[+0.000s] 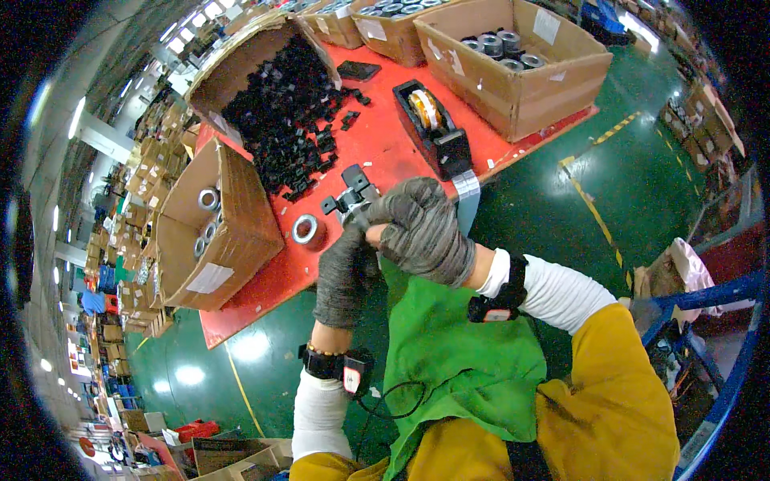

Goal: Applying adhesive labels to metal ring components using a jig and manual tape dispenser.

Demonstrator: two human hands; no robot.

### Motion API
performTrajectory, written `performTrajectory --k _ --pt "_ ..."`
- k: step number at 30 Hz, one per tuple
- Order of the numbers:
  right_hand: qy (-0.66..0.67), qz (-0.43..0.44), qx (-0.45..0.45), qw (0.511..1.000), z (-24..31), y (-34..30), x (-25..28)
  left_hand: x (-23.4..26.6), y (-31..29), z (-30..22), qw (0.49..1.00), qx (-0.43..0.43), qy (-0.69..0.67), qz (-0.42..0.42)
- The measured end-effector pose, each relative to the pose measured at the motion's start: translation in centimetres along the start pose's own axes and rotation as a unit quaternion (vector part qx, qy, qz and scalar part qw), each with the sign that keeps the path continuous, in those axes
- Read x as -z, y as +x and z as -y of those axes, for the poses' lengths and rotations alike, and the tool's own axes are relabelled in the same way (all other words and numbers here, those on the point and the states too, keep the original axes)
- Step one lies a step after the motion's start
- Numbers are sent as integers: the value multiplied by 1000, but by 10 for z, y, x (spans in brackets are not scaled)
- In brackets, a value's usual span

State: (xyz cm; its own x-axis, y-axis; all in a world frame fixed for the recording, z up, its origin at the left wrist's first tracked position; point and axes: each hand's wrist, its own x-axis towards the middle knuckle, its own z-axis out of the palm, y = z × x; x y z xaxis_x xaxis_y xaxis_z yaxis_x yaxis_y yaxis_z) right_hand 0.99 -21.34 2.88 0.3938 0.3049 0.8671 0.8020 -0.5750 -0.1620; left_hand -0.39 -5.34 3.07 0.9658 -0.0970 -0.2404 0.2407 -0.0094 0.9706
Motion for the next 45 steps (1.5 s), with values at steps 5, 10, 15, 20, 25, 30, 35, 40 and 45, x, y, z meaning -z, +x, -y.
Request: performTrajectory --k 5,10,15,20,25,30,35,40,45 --pt "20 12 11 1000 1 -11 -1 -2 10 26 983 -181 18 4" --pt "155 57 -99 981 11 -4 7 -10 4 16 992 -122 -24 -33" --pt "377 130 -368 840 15 5 11 -1 9 30 955 -223 189 -43" --pt "539 148 -481 676 15 2 11 6 -3 20 984 -83 158 -14" --pt "828 -92 -404 378 29 -16 -24 24 -7 14 999 5 30 -22" --pt "930 -166 -275 177 17 -18 -62 46 7 19 972 -123 194 -42" --pt "864 -138 -412 255 30 -9 -35 54 40 5 992 -106 -35 -57" --pt "742 44 -495 451 14 -38 16 48 71 -9 994 -98 26 28" --pt "427 205 -488 733 -14 -78 23 55 74 -14 959 -187 -105 188"
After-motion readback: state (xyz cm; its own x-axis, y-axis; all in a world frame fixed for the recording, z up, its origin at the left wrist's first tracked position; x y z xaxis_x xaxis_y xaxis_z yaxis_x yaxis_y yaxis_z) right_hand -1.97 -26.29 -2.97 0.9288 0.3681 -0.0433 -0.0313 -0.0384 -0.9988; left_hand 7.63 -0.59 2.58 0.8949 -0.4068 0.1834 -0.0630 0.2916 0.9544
